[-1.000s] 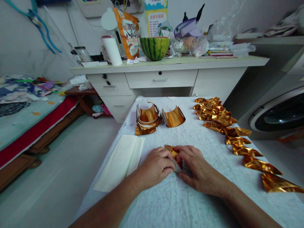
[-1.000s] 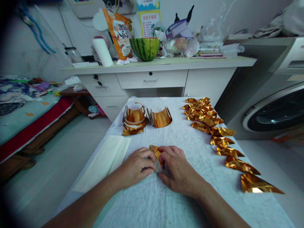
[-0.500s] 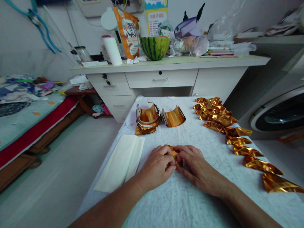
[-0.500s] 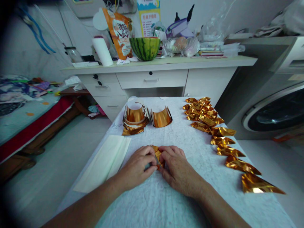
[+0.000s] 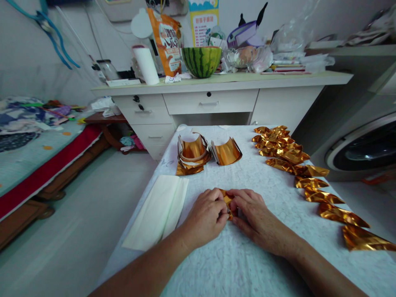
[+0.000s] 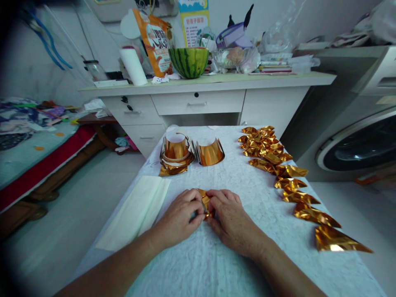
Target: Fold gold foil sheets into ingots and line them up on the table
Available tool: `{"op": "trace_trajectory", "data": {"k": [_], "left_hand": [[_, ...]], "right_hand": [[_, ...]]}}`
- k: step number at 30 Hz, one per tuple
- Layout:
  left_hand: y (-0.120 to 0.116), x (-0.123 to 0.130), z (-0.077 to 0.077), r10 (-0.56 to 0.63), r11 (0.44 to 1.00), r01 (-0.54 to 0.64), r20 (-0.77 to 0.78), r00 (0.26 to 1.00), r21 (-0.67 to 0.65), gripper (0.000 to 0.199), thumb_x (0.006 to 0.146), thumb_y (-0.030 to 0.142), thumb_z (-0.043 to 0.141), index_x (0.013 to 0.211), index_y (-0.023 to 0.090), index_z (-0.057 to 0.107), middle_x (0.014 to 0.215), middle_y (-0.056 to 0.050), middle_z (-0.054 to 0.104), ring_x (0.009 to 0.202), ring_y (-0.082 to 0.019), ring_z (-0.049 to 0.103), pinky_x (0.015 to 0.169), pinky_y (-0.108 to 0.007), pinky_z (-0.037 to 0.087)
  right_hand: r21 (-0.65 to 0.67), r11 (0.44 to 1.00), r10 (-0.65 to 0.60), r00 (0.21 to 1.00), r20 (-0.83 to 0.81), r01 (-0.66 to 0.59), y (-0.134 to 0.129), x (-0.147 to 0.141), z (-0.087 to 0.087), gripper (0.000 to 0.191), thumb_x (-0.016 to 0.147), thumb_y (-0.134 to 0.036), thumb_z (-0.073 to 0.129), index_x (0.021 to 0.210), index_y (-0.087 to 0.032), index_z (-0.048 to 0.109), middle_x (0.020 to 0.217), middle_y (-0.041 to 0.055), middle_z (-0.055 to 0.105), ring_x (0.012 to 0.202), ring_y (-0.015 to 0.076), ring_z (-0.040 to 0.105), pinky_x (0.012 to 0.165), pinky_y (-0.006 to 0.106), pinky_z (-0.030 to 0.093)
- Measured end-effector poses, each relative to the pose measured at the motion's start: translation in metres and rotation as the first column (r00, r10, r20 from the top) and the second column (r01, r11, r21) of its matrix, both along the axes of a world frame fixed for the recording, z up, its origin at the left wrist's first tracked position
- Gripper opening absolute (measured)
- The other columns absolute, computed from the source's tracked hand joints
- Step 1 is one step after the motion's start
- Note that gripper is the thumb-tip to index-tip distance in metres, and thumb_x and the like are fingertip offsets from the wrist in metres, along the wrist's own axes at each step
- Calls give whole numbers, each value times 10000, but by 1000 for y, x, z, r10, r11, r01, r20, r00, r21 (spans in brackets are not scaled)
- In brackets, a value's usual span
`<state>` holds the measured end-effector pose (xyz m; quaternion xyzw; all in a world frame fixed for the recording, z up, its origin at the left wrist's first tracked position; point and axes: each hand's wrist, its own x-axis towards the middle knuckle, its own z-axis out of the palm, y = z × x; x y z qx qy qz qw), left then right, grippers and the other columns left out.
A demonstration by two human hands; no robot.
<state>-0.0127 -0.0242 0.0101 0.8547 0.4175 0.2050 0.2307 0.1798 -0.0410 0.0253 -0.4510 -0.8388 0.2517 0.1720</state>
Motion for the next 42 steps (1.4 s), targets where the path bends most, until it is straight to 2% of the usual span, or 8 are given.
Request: {"op": "trace_trajectory", "data": {"k": [12, 22, 35, 42], "left_hand": [[0, 1, 1, 37, 999, -37, 21, 999, -24, 139, 762, 64, 573, 693, 185, 572, 872, -18, 543, 867, -178, 527, 783, -316, 449], [1, 0, -3, 54, 998, -52, 62, 997, -47, 155, 742, 43, 607, 718, 183, 544, 902, -7, 532, 892, -169, 520, 798, -306, 435], [2, -4, -3, 13, 996, -5, 88, 996, -83, 145, 780, 45, 612, 767, 185, 573, 946, -8, 530, 937, -169, 522, 837, -311, 428], [4, -7, 1, -7, 991, 20, 94, 996, -135, 160, 775, 30, 590, 788, 189, 581, 964, -17, 527, 976, -176, 522, 869, -314, 428]], "right_hand": [[31, 999, -21, 1000, 11, 21, 1, -4, -3, 165, 833, -122, 541, 955, -231, 567, 1296, 62, 551, 1194, 265, 443, 1000, 476, 361], [50, 997, -54, 999, 4, 54, 0, -8, -5, 88, 865, -175, 539, 928, -230, 567, 1275, 68, 561, 1163, 273, 455, 988, 487, 362], [90, 993, -76, 996, 38, 72, -3, -11, -8, 138, 860, -154, 521, 976, -223, 552, 1268, 76, 550, 1146, 268, 449, 978, 472, 355], [89, 988, -130, 989, 65, 124, -4, -16, -8, 136, 860, -162, 532, 976, -220, 571, 1280, 66, 548, 1156, 265, 443, 977, 454, 357]]}}
